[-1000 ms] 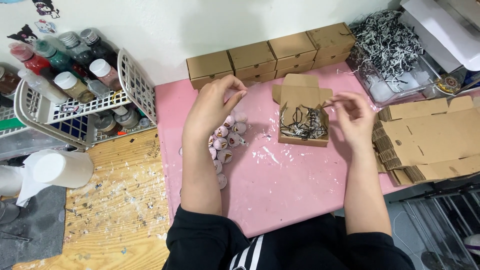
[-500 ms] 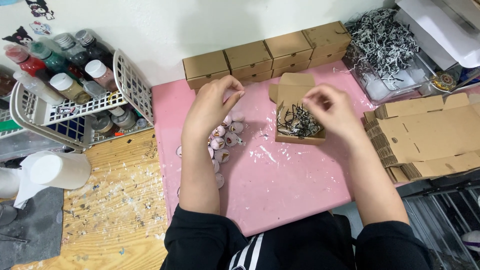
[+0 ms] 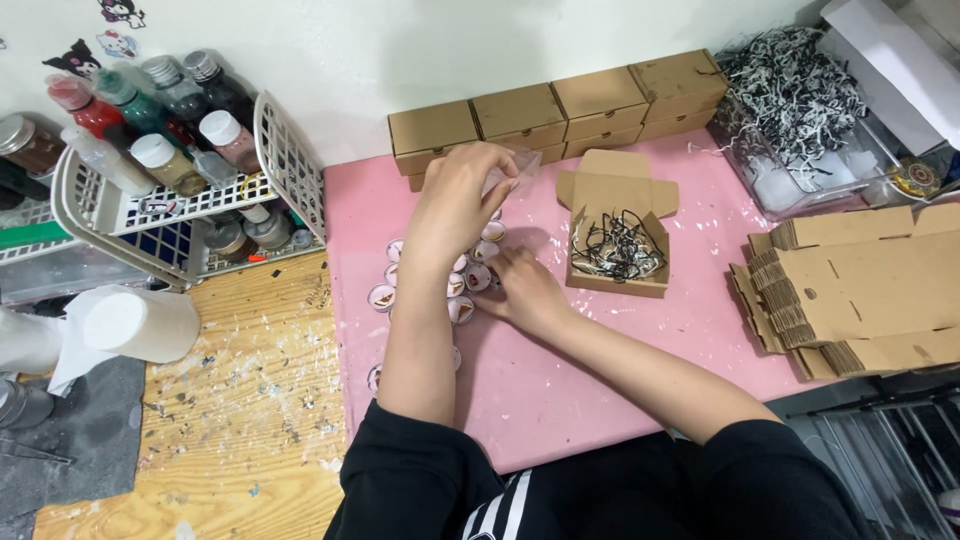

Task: The person is packaging small pink candles into small cardboard boxes, using paper shreds as filler.

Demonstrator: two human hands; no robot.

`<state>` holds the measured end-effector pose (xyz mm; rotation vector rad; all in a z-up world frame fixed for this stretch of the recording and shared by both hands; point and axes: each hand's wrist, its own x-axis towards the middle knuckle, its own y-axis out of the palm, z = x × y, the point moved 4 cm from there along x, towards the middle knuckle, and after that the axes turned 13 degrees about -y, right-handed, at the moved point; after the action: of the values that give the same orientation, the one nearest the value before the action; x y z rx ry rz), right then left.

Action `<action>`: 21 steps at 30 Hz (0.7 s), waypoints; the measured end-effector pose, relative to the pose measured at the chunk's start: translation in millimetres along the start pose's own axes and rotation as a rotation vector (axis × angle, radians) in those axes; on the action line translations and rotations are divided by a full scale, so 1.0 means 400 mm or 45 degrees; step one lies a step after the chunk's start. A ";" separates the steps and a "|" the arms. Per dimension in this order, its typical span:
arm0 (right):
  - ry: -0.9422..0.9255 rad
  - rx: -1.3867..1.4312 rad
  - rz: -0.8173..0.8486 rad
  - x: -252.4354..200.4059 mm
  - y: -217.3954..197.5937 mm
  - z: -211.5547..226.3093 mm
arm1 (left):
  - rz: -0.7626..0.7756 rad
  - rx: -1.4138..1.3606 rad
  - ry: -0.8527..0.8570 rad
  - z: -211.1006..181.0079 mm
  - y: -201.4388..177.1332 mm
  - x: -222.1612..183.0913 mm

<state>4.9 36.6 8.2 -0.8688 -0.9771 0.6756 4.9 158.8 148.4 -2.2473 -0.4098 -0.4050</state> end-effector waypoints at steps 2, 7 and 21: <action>0.051 0.026 -0.021 0.002 0.012 0.000 | -0.001 0.004 0.001 0.002 0.004 0.000; 0.075 0.073 -0.116 -0.013 0.004 -0.015 | 0.055 0.021 -0.089 0.008 0.014 0.004; -0.228 0.303 -0.501 -0.008 -0.455 -0.084 | 0.699 -0.200 -0.321 -0.021 0.052 -0.012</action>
<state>52.7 -66.6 154.0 -0.3944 -1.1617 0.5220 8.0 138.6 138.1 -2.4522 0.1268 0.1382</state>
